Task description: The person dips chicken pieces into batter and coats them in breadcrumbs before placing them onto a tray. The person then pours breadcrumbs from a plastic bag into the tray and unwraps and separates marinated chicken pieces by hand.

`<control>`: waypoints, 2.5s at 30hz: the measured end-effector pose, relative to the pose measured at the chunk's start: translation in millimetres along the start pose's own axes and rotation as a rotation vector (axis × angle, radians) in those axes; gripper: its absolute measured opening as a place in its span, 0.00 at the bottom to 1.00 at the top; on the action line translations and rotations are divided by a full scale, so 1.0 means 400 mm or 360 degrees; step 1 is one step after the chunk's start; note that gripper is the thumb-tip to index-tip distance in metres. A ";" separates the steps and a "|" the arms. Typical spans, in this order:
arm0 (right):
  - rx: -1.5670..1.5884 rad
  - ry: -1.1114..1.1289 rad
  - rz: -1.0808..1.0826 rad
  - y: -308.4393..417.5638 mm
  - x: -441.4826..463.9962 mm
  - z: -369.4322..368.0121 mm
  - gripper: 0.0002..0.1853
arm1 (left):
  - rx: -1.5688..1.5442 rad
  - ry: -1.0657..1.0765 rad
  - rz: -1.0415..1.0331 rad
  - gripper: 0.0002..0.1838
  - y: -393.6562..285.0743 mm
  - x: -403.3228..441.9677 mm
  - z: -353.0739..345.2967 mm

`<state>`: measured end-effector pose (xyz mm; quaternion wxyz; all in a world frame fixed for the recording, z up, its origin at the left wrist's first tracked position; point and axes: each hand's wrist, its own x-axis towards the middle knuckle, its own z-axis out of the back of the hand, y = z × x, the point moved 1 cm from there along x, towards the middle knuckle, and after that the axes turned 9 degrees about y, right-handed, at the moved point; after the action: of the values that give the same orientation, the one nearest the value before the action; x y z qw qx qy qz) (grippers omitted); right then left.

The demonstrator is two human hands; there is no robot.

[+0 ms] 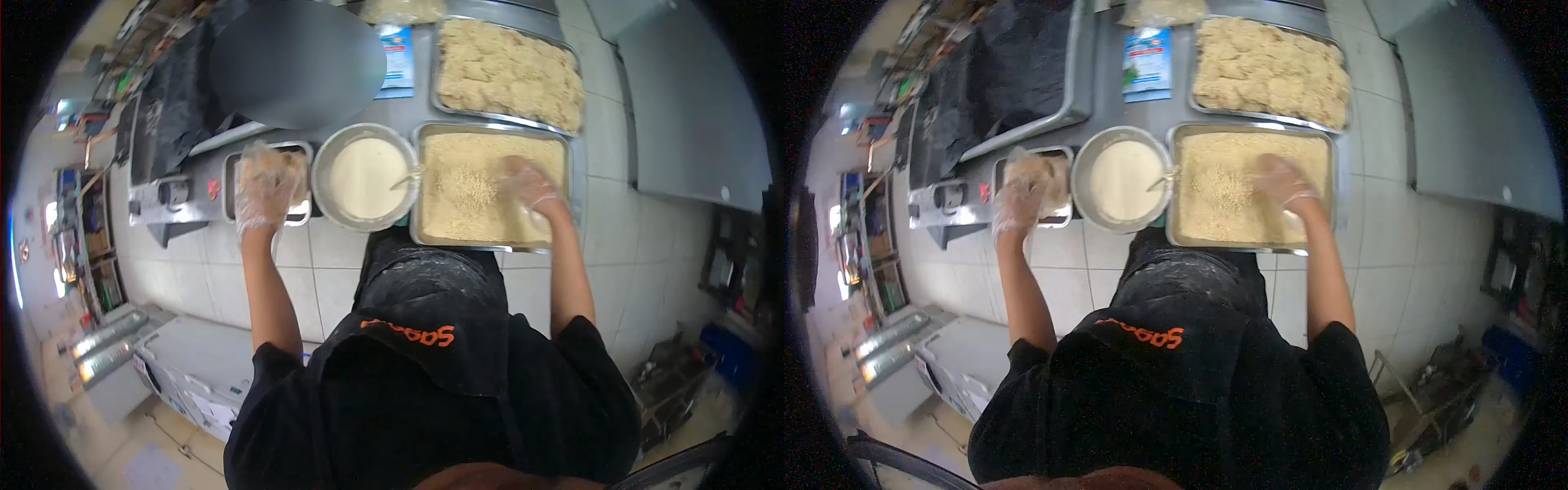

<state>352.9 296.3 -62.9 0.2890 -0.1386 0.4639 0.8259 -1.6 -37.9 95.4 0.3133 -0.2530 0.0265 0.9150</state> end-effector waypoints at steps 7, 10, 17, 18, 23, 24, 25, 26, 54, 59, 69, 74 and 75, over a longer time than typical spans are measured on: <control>-0.0794 -0.0254 -0.0114 -0.214 0.136 -0.034 0.28 | 0.0152 -0.0156 0.0179 0.34 0.132 0.113 -0.076; -0.0463 0.0040 -0.0153 -0.053 0.059 0.015 0.27 | 0.0188 -0.0360 0.0182 0.35 0.226 0.243 -0.204; -0.1094 0.0062 0.0194 0.160 0.057 -0.231 0.45 | 0.0359 -0.0158 0.0231 0.24 0.113 0.297 -0.215; -0.1239 0.0194 0.0081 0.222 0.052 -0.226 0.47 | 0.0782 0.0200 -0.0171 0.23 0.153 0.347 -0.267; -0.1154 0.0143 0.0071 0.230 0.072 -0.209 0.50 | 0.0906 0.0356 -0.0301 0.18 0.184 0.365 -0.363; -0.1174 0.0222 0.0105 0.238 0.070 -0.190 0.50 | 0.0789 0.0248 -0.0239 0.18 0.161 0.344 -0.338; -0.1200 0.0280 0.0143 0.243 0.079 -0.166 0.50 | 0.0670 0.0121 -0.0182 0.18 0.142 0.345 -0.309; -0.1200 0.0257 0.0125 0.230 0.088 -0.159 0.50 | 0.0826 0.0203 -0.0236 0.20 0.134 0.347 -0.298; -0.1265 -0.0119 0.0828 0.108 -0.096 -0.182 0.19 | 0.0416 -0.0402 0.0135 0.31 0.179 0.250 -0.199; -0.0740 0.0059 0.0472 -0.032 -0.130 -0.102 0.25 | 0.0342 -0.0130 0.0043 0.34 0.134 0.173 -0.089; 0.0035 -0.0691 -0.0569 -0.046 -0.030 -0.116 0.38 | -0.1053 -0.0292 -0.0269 0.37 0.141 0.099 -0.108; 0.0283 -0.0269 -0.0125 0.067 -0.013 -0.021 0.33 | -0.1666 0.0079 -0.0233 0.25 0.010 0.018 -0.132; 0.0277 -0.0265 -0.0123 0.088 -0.001 -0.010 0.33 | -0.2084 0.0372 -0.0042 0.22 -0.014 0.007 -0.146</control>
<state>331.9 278.5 -40.7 0.3690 -0.0617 0.5026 0.7794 26.0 -43.9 43.9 0.1013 -0.4889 -0.5040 0.7047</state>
